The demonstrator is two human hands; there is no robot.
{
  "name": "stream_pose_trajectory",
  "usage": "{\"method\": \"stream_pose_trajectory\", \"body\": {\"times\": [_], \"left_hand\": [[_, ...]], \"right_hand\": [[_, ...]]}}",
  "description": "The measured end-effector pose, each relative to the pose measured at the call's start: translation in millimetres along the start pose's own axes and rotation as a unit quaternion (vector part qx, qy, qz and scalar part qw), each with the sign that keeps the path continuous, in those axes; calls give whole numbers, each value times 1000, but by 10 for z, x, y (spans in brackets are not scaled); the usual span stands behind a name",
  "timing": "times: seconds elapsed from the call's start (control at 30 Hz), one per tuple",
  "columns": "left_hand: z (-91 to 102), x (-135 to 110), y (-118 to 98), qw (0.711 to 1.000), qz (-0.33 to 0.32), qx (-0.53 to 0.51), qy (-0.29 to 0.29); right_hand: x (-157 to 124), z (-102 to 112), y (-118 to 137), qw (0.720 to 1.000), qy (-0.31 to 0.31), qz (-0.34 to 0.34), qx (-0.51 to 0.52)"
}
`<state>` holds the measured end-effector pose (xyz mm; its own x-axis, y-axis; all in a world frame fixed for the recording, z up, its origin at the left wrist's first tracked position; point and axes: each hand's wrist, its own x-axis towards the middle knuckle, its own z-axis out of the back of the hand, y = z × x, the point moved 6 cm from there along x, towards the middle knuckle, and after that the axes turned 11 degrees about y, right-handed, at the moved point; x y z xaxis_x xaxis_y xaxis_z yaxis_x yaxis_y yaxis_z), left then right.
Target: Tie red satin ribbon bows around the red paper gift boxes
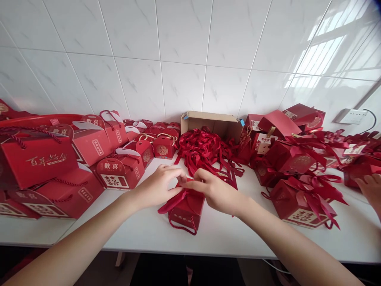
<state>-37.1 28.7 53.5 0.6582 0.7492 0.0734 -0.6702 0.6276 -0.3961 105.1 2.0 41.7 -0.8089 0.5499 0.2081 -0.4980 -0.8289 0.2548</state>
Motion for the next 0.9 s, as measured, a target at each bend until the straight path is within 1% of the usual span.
{"method": "stream_pose_trajectory", "body": {"times": [0.07, 0.17, 0.23, 0.3, 0.37, 0.47, 0.57, 0.7, 0.8, 0.9], "left_hand": [[23, 0, 5, 1000, 11, 12, 2], [64, 30, 14, 999, 2, 41, 11], [88, 63, 26, 998, -15, 59, 19], [96, 95, 56, 998, -22, 45, 33], [71, 112, 92, 998, -17, -6, 63], [-5, 101, 102, 990, -12, -76, 121], [-56, 71, 87, 984, -7, -75, 160], [-57, 62, 102, 984, 16, -33, 175], [-48, 80, 96, 983, 13, -8, 183], [-41, 107, 82, 984, 4, -40, 174]], "right_hand": [[5, -66, 36, 997, 30, 15, -75], [19, -111, 44, 993, 50, 13, -108], [24, -125, 37, 993, 63, 11, -103], [24, -129, 24, 993, 68, 11, -94], [19, -132, 10, 994, 65, 12, -82], [10, -147, -12, 996, 54, 12, -65], [3, -162, -29, 998, 44, 17, -48], [-1, -176, -41, 999, 31, 32, -24], [1, -190, -55, 999, 33, 34, -10], [1, -193, -62, 999, 28, 40, 8]]}}
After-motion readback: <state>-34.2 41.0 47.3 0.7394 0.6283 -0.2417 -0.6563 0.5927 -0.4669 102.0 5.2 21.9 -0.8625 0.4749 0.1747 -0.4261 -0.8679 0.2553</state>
